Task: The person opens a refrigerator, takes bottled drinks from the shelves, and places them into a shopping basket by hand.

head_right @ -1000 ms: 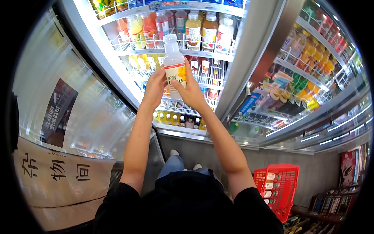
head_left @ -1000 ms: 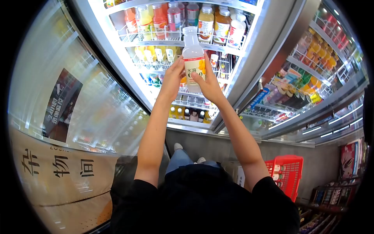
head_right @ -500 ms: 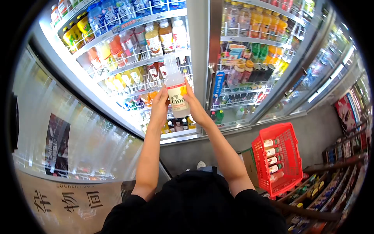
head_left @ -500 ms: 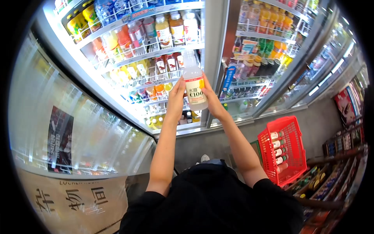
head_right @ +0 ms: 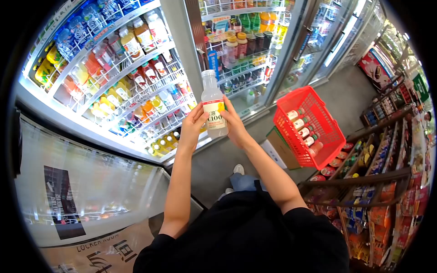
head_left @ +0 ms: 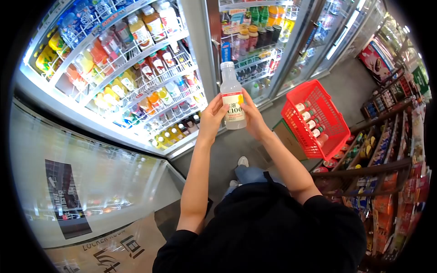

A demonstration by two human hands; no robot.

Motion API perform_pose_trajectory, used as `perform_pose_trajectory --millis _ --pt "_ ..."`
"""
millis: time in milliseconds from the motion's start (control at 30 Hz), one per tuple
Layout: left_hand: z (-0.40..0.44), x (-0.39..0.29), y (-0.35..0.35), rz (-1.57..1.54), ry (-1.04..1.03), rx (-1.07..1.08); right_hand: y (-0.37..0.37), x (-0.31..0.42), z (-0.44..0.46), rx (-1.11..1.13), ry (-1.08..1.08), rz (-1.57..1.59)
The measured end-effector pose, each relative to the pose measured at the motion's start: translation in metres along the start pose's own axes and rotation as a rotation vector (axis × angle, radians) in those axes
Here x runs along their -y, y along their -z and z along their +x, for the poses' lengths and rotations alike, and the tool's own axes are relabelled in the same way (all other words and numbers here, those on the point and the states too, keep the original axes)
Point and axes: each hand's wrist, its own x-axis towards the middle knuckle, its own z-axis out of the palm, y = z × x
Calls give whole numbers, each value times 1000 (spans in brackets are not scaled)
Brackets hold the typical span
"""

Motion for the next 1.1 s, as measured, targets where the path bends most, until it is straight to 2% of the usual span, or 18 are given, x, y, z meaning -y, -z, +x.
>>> perform_pose_trajectory --millis 133,333,567,667,767,900,1000,1100 --pt "-23 19 -19 13 11 63 20 -2 -36 -63 -22 -49" --pt "-34 50 -61 37 200 219 63 11 -88 -154 24 -103" --pt "-1 84 -123 33 215 360 117 45 -117 -289 94 -148" --pt "16 101 -155 36 227 422 152 64 -129 -368 89 -358" --pt "29 111 -198 58 247 464 180 87 -142 -395 213 -328" --pt "51 135 -253 43 249 545 225 120 -161 -513 209 -481" --pt "62 151 -293 65 248 487 255 137 -166 -556 242 -404" --pt "71 172 -323 63 261 536 281 145 -176 -619 236 -301"
